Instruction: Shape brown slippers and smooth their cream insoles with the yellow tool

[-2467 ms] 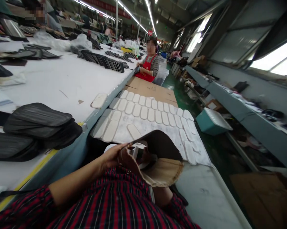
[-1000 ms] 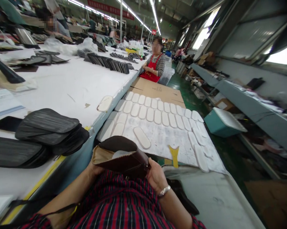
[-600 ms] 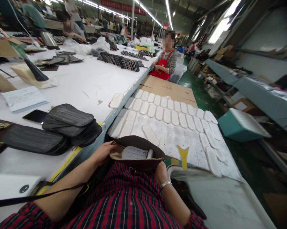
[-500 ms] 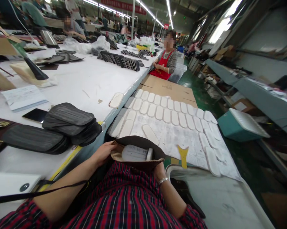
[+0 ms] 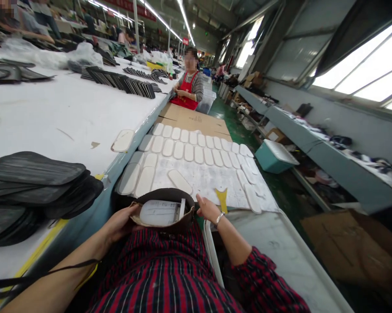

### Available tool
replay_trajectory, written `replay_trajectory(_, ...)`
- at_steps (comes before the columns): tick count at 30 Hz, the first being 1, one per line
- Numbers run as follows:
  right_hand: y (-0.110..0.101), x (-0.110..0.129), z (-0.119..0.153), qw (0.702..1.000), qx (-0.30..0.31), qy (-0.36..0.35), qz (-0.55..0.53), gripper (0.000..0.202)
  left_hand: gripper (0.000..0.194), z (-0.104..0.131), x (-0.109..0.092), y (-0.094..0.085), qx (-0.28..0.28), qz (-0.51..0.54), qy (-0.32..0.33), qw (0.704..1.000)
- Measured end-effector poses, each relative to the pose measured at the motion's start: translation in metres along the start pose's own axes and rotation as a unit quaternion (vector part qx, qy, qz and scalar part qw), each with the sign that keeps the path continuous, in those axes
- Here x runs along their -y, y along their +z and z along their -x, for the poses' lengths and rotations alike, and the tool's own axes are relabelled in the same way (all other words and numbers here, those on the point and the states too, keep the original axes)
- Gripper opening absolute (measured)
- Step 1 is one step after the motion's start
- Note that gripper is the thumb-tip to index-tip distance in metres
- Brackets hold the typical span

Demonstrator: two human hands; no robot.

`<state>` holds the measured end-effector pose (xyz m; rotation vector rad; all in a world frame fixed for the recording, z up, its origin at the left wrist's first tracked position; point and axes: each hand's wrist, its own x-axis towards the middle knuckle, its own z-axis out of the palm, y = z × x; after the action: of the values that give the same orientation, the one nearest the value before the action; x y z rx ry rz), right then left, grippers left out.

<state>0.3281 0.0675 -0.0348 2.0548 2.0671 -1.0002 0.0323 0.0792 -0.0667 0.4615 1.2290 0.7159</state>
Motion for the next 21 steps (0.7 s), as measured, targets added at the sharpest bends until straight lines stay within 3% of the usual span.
replay_trajectory(3,-0.021,0.016,0.009,0.993,0.073,0.038,-0.088,0.051,0.019,-0.001,0.005,-0.003,0.039,0.041,-0.019,0.998)
replay_trajectory(6,-0.032,0.044,0.016,0.965,0.161,0.074,-0.192,0.072,0.021,-0.003,0.01,-0.005,0.059,0.068,-0.015,0.996)
replay_trajectory(9,-0.036,0.065,0.015,0.966,0.165,0.072,-0.184,0.079,0.028,-0.004,0.014,-0.005,0.063,0.078,-0.005,0.995)
replay_trajectory(17,-0.033,0.098,0.0,0.987,0.133,0.079,-0.043,0.035,0.035,-0.006,0.023,0.002,0.059,0.048,0.082,0.994)
replay_trajectory(21,-0.037,0.079,0.006,0.987,0.124,0.078,-0.067,0.026,0.037,-0.014,0.027,-0.003,0.063,-0.017,0.108,0.992)
